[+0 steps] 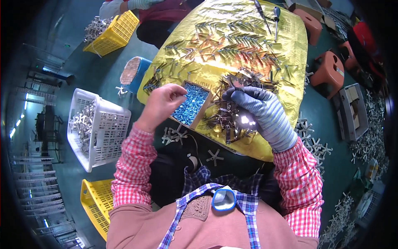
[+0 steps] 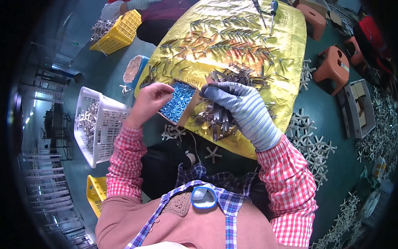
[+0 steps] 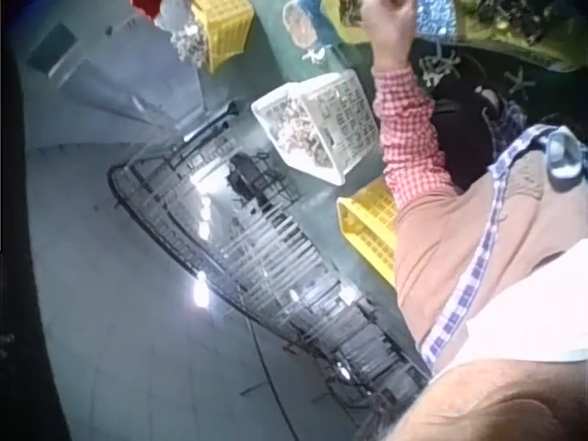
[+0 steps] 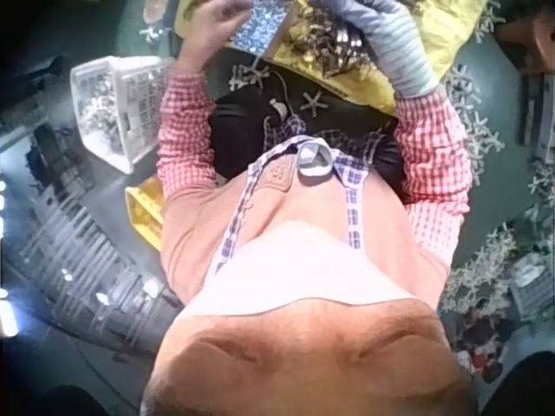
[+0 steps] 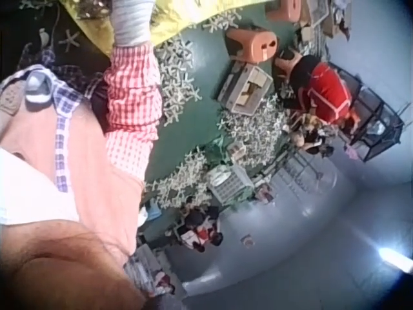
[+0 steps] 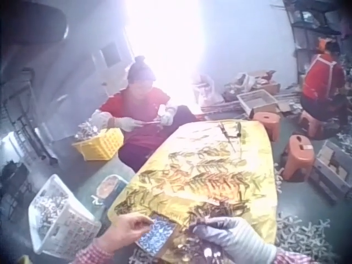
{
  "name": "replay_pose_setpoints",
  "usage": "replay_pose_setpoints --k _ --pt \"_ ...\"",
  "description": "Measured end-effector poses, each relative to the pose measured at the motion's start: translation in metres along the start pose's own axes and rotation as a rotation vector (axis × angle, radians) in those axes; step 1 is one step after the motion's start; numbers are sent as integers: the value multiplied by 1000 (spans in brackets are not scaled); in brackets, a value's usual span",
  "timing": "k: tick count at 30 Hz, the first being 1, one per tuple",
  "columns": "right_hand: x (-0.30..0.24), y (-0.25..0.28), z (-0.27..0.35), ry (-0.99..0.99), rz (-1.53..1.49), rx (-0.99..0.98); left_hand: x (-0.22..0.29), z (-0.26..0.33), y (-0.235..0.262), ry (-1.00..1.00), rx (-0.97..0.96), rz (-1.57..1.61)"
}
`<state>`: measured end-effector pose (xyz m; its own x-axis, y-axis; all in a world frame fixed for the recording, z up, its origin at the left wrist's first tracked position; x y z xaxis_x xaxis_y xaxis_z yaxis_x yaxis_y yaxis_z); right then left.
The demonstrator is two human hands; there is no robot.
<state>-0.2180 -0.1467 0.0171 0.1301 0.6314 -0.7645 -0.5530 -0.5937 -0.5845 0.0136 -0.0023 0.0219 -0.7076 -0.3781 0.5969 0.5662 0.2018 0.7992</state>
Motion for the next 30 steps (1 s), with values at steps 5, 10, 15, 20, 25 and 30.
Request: replay_pose_setpoints --k 5,10,15,20,25,30 --pt "4 -2 1 -54 115 50 19 -1 -29 -138 70 -247" --pt "-1 -11 -3 -104 126 15 24 -1 -29 -246 95 -299" --pt "-12 -36 1 -1 261 8 11 1 -27 -323 171 -380" --pt "1 -13 3 7 374 134 14 -14 -49 -469 137 -367" --pt "18 -17 -7 -15 261 14 15 -3 -38 -496 70 -419" --pt "21 -21 -5 -1 279 48 17 -1 -36 -485 70 -418"
Point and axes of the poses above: each hand's wrist, its own z-axis away from the middle knuckle, its own y-axis out of the back of the hand, x = y × z, the point moved 3 cm from there along -z, towards the middle knuckle, and after that the axes turned 6 degrees about -z, right-handed, at the moved point
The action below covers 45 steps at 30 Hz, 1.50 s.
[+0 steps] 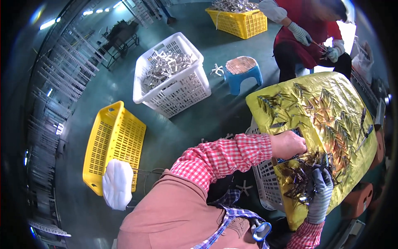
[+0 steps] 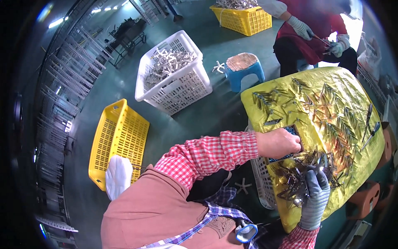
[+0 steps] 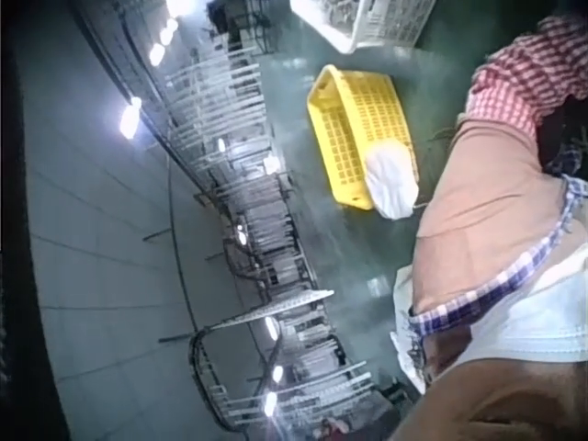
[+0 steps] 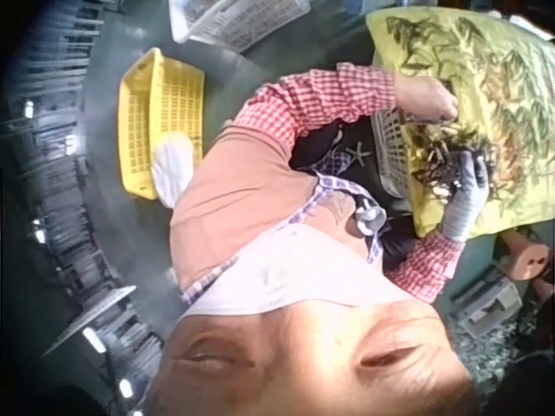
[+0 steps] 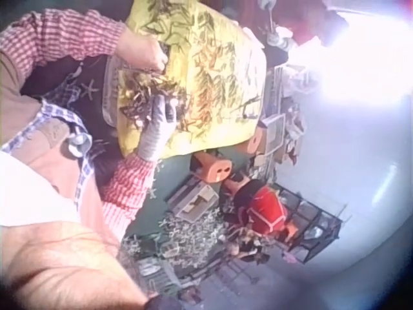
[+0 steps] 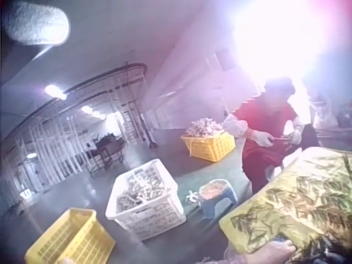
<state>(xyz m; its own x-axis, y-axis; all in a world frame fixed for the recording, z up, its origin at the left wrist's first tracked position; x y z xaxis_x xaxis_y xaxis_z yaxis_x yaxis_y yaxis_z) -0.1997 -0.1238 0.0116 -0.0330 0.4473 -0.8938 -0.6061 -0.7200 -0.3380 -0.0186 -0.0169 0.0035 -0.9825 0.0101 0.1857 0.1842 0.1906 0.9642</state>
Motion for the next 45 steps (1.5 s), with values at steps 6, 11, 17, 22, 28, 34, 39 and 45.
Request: replay_pose_setpoints --k 6,11,17,22,28,34,39,45 --pt "-11 9 5 123 86 87 -5 -9 -1 50 205 203" --pt "-22 1 4 -8 -58 61 6 -8 20 319 65 940" --pt "-15 12 -3 19 -129 40 37 -13 40 419 -22 1356" --pt "-16 21 2 107 8 34 52 -21 34 471 -97 1399" --pt "-16 13 2 112 -25 20 47 -19 32 471 -77 1254" --pt "-19 13 8 240 176 76 54 -21 31 286 80 1000" --pt "-8 21 11 309 105 169 66 -23 33 119 285 804" --pt "-7 12 6 547 135 107 63 -16 40 144 348 709"
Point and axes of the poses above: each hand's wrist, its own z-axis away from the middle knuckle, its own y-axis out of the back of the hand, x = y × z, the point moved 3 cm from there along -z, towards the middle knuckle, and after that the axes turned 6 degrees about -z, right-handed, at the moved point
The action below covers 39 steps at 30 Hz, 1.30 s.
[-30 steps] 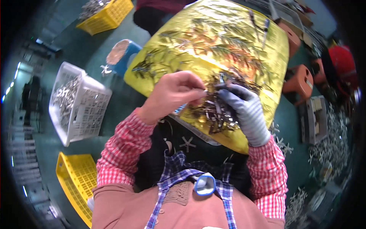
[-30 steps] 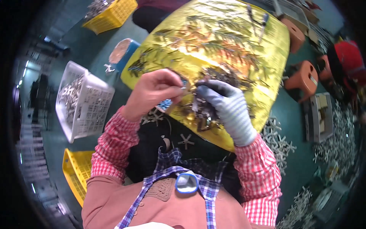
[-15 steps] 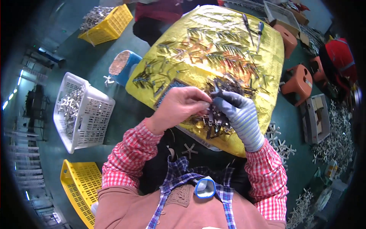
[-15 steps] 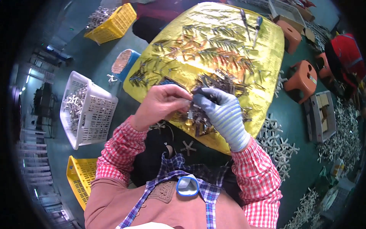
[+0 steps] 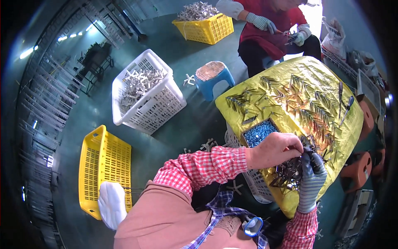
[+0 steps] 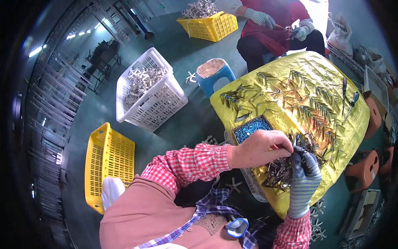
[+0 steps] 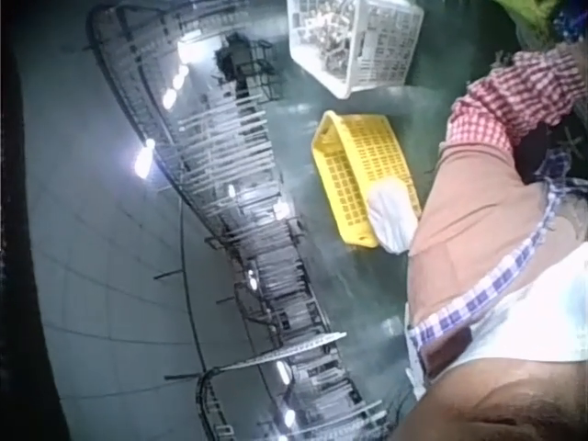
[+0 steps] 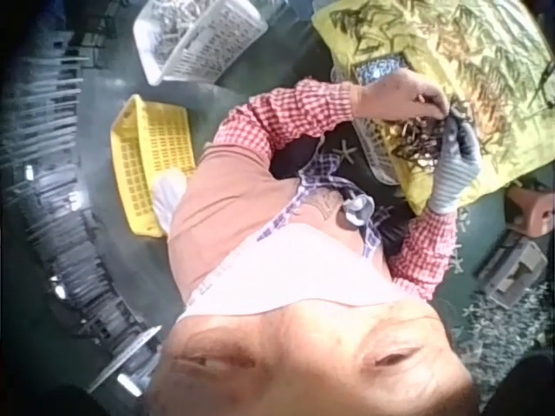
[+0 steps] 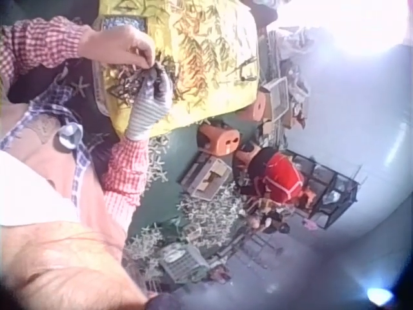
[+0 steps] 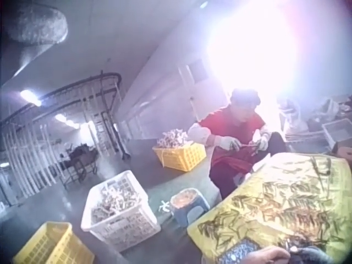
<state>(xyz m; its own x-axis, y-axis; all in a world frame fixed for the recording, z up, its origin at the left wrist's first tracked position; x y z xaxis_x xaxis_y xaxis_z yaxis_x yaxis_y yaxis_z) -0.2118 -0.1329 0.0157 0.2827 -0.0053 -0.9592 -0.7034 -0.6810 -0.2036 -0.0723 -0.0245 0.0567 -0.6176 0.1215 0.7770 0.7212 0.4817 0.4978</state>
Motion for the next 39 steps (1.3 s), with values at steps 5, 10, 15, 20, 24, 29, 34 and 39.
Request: replay_pose_setpoints --k 5,10,15,20,24,29,34,39 --pt "0 -3 -1 -18 33 47 -4 -2 -2 19 -17 19" --pt "1 4 0 -113 21 63 1 -2 -1 -7 2 22" --pt "-12 -2 2 84 232 -31 -1 -1 -5 15 -12 40" --pt "-9 3 6 -5 33 5 -1 0 -8 129 -17 200" --pt "-19 -3 8 38 106 -18 1 0 -6 169 -53 424" --pt "-18 8 12 41 106 -35 -9 -3 -18 255 -159 747" --pt "-17 1 -4 -58 -214 26 -24 -27 7 315 39 622" --pt "-29 3 -10 -411 -445 -28 -77 -79 40 330 74 292"
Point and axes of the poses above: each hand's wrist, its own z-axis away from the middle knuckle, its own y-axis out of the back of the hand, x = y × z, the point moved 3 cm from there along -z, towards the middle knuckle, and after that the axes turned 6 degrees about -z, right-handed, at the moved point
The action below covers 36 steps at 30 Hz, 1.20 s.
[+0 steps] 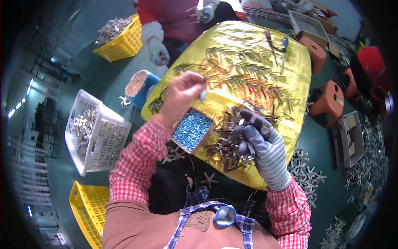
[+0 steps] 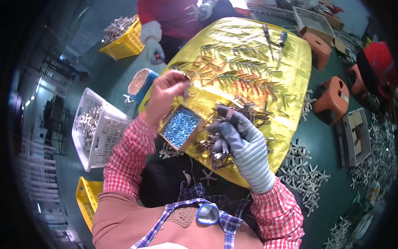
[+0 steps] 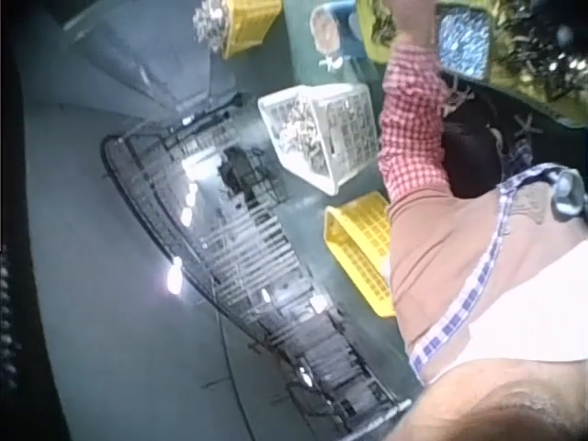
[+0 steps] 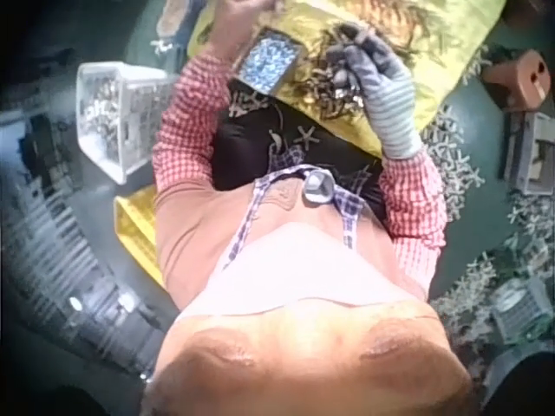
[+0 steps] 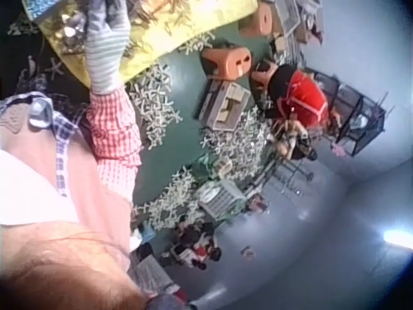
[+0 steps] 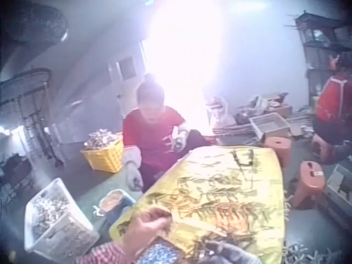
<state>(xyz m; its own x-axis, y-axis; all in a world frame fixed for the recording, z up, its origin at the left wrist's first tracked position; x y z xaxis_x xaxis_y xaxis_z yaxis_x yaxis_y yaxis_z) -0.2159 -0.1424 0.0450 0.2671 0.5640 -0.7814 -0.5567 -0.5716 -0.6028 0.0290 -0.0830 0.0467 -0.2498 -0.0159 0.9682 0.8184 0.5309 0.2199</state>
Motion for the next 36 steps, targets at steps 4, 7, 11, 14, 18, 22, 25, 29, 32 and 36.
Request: replay_pose_setpoints --k 4,7,11,14,18,22,25,29,32,36 --pt "-16 11 8 -61 -49 35 -31 -106 25 -12 -33 -173" --pt "-21 12 10 -176 -150 -5 -57 -175 41 75 95 -483" --pt "-21 24 8 -142 -49 102 -95 -229 35 186 166 -779" --pt "-27 31 11 -254 -134 142 -119 -253 30 296 193 -868" --pt "-29 40 8 -274 -21 180 -154 -279 43 324 235 -1037" --pt "-25 39 5 -245 67 198 -156 -287 41 245 191 -1172" --pt "-25 32 5 -303 62 229 -139 -288 50 367 58 -1038" --pt "-12 26 3 -134 12 209 -69 -251 48 83 -131 -809" --pt "-15 27 8 -134 94 207 -7 -182 16 -32 -242 -674" --pt "-10 23 5 -122 117 141 20 -52 13 -293 -377 -779"
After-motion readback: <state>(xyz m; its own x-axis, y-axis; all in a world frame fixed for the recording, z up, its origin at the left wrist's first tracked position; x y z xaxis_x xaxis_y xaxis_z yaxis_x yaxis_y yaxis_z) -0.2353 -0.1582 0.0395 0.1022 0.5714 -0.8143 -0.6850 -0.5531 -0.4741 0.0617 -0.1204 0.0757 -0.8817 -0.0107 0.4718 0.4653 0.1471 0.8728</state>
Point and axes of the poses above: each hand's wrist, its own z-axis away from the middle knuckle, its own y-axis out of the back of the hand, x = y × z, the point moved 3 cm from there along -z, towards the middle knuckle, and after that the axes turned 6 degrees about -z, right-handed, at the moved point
